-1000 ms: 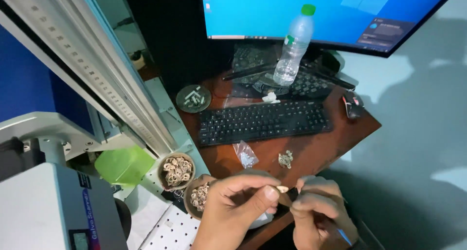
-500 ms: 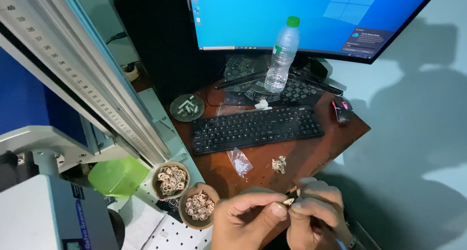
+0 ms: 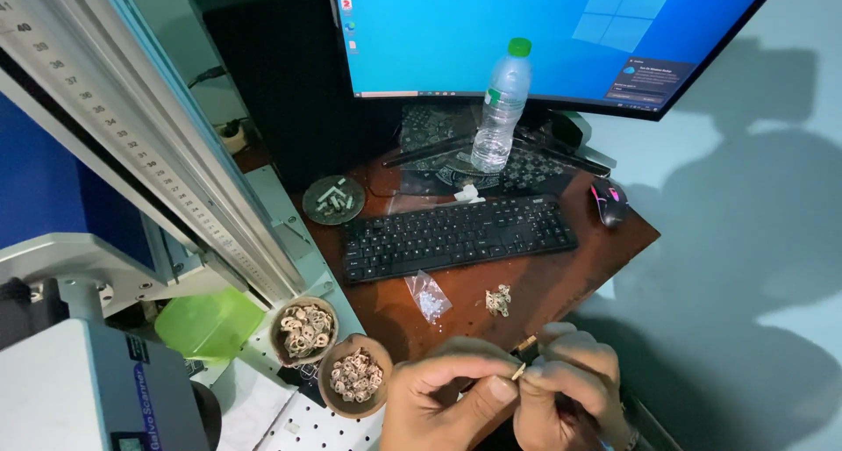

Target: The person uses pliers to clean and adjust small metal jewelry components at a workshop desk.

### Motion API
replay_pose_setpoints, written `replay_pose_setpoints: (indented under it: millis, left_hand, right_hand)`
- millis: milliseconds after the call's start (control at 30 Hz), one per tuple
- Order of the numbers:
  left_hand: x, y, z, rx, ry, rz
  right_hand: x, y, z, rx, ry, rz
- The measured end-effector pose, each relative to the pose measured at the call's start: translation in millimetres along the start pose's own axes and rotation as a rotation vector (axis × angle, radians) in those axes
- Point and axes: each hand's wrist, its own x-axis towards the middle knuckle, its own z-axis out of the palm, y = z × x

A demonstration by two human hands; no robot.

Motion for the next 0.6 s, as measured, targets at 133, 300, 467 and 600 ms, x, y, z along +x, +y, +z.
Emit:
replay_pose_setpoints:
  millis: [133, 300, 467, 600]
  left_hand:
    - [0.7, 4.6, 1.3, 0.055, 0.002, 0.048]
    - [1.6, 7.0, 0.1, 0.07, -0.001, 0.039]
    - [1.5, 5.4, -2.4, 0.074, -0.013, 0.031]
    - [6.9, 5.4, -11.8, 0.179, 0.018, 0.017]
  right_hand:
    - [-0.5, 7.4, -7.1, 0.02, -0.077, -0.05]
    - [-3.4, 11.8, -10.5, 0.024, -0.102, -0.07]
    - [7.7, 7.2, -10.1, 0.034, -0.111, -0.093]
    - [14.9, 4.5, -10.7, -0.053, -0.169, -0.028]
